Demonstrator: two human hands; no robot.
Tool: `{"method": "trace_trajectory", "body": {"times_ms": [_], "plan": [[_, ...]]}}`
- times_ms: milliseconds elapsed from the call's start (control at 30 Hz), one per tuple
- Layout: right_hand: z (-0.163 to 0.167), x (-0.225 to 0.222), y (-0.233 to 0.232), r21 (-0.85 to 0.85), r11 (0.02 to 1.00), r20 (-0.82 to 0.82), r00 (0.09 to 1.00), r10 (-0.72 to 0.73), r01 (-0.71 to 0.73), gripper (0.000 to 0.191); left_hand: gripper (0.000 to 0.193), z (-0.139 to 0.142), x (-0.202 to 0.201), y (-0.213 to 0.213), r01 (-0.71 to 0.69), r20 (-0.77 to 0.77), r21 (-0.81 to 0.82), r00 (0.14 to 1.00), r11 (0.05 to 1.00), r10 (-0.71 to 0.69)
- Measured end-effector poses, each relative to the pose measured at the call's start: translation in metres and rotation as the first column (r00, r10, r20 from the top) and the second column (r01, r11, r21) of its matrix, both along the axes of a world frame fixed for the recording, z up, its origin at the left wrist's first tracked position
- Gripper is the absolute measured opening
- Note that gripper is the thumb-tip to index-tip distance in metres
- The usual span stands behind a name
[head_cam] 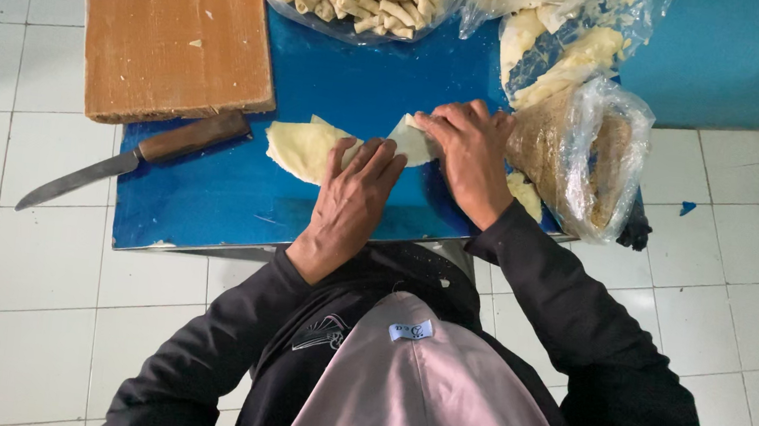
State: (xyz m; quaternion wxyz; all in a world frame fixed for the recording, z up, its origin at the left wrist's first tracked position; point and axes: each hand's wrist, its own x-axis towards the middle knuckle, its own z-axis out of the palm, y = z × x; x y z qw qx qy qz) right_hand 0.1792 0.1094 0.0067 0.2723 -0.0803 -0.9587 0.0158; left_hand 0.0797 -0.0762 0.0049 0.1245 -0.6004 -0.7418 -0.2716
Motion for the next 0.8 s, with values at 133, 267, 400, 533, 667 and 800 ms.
{"method": "trace_trajectory", "body": {"times_ms": [133,267,400,533,667,800], "plan": [[-0.001,-0.004,0.008,-0.068,0.998,0.014,1.0,0.015,-0.014,0.027,0.04,0.0,0.0,0.0,-0.004,-0.004,-0.005,1.0,1.0,0.004],[0.01,-0.014,0.033,-0.619,0.786,0.071,0.996,0.058,-0.002,0.031,0.039,-0.001,0.0,-0.001,-0.006,0.031,0.013,1.0,1.0,0.006],[0.026,-0.025,0.072,-0.758,0.651,0.179,0.971,0.158,0.034,0.026,0.032,-0.002,0.001,0.0,-0.015,0.059,0.019,0.998,1.0,0.014],[0.035,-0.036,0.089,-0.856,0.514,0.125,0.946,0.3,-0.05,0.022,0.025,0.0,0.002,0.001,-0.006,0.101,0.048,0.995,0.999,0.001],[0.041,-0.036,0.076,-0.88,0.456,0.035,0.938,0.344,-0.135,0.015,0.024,0.007,0.002,0.002,-0.01,0.152,0.093,0.988,0.996,-0.004],[0.05,-0.027,0.053,-0.917,0.378,0.014,0.934,0.357,-0.13,0.012,0.038,0.015,-0.004,0.014,-0.107,0.517,0.3,0.853,0.948,-0.068]]}}
